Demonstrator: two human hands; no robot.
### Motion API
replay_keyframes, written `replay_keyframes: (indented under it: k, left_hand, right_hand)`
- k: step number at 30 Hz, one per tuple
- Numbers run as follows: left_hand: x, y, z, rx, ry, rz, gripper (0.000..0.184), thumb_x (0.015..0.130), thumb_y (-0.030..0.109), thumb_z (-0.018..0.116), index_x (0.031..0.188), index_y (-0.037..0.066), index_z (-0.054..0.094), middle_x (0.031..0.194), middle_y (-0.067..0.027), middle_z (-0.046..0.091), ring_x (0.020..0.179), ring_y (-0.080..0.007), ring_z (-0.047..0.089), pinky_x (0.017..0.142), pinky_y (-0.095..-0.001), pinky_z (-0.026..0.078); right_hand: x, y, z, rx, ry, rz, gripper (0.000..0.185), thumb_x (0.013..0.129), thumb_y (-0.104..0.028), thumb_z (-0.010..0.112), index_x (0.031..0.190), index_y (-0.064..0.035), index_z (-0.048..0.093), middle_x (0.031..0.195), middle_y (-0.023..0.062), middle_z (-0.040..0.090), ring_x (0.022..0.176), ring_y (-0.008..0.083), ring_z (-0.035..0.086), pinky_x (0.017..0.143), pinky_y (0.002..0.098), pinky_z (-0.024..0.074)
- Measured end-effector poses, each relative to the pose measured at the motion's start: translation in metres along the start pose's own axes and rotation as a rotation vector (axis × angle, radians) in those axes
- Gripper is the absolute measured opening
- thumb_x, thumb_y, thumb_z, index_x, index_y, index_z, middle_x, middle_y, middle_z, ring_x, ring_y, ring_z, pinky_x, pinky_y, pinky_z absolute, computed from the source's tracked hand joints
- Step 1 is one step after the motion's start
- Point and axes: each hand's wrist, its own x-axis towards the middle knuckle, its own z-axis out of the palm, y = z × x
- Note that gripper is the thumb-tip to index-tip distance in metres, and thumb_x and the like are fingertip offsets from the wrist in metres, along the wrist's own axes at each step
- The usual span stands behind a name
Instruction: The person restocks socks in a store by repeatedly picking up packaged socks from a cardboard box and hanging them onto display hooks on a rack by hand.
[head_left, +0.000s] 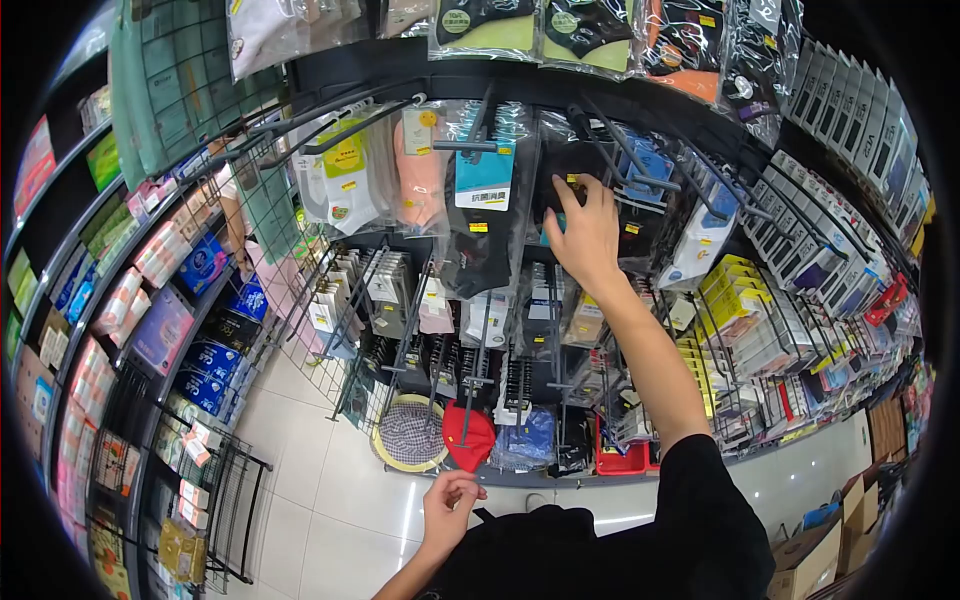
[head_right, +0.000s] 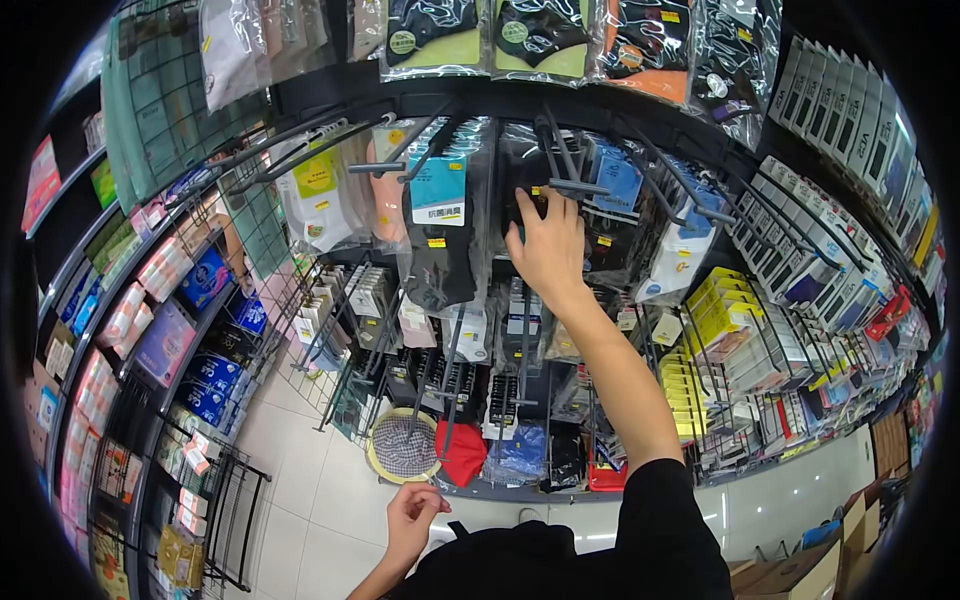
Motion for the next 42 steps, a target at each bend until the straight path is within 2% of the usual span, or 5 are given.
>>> replay_keyframes:
  k: [19, 26, 33, 37, 42]
  left_hand:
    - [0.003, 0.004, 0.014, 0.061, 0.057, 0.021, 0.013, 0.094, 0.001, 0.058, 0.105, -0.004, 0.054, 0.082, -0.0088, 0.064, 0.079, -0.0169, 0.065, 0.077, -0.0331, 0.055]
    - [0.004, 0.004, 0.018, 0.094, 0.06, 0.017, 0.012, 0.094, 0.001, 0.057, 0.105, -0.003, 0.054, 0.082, -0.0091, 0.064, 0.079, -0.0175, 0.065, 0.078, -0.0338, 0.055]
    - [0.011, 0.005, 0.03, 0.009, -0.005, -0.019, 0.017, 0.094, 0.003, 0.059, 0.109, -0.002, 0.053, 0.088, -0.0113, 0.067, 0.082, -0.0188, 0.067, 0.08, -0.0318, 0.054]
    - [0.021, -0.002, 0.042, -0.448, -0.017, -0.128, 0.047, 0.102, 0.033, 0.042, 0.136, 0.0, 0.041, 0.132, -0.0182, 0.053, 0.123, -0.0261, 0.054, 0.104, -0.0417, 0.044]
    - [0.032, 0.012, 0.056, -0.578, -0.292, -0.241, 0.083, 0.092, 0.07, 0.025, 0.155, 0.016, 0.016, 0.159, -0.015, 0.022, 0.145, -0.0361, 0.022, 0.117, -0.0532, 0.018]
  right_hand:
    - [0.0, 0.024, 0.009, 0.196, 0.091, 0.068, 0.037, 0.08, -0.016, 0.067, 0.114, -0.0023, 0.06, 0.112, 0.02, 0.055, 0.102, 0.0369, 0.055, 0.094, 0.0472, 0.0433]
    - [-0.022, 0.017, -0.014, 0.205, 0.147, 0.161, 0.045, 0.078, -0.015, 0.069, 0.119, -0.0016, 0.055, 0.128, 0.0218, 0.047, 0.116, 0.0401, 0.046, 0.097, 0.0488, 0.0404]
    - [-0.083, -0.044, -0.093, 0.654, -0.11, -0.129, 0.036, 0.074, -0.015, 0.073, 0.105, -0.0027, 0.059, 0.116, 0.0173, 0.059, 0.105, 0.037, 0.057, 0.091, 0.0455, 0.0471]
    - [-0.174, -0.111, -0.121, 0.949, -0.224, -0.351, 0.042, 0.072, -0.026, 0.077, 0.105, -0.0048, 0.062, 0.123, 0.0159, 0.057, 0.111, 0.033, 0.059, 0.09, 0.0458, 0.0483]
    - [-0.251, -0.169, -0.122, 0.991, -0.58, -0.394, 0.083, 0.072, -0.049, 0.073, 0.145, -0.0211, 0.044, 0.151, 0.015, 0.038, 0.137, 0.0351, 0.036, 0.112, 0.0535, 0.0275]
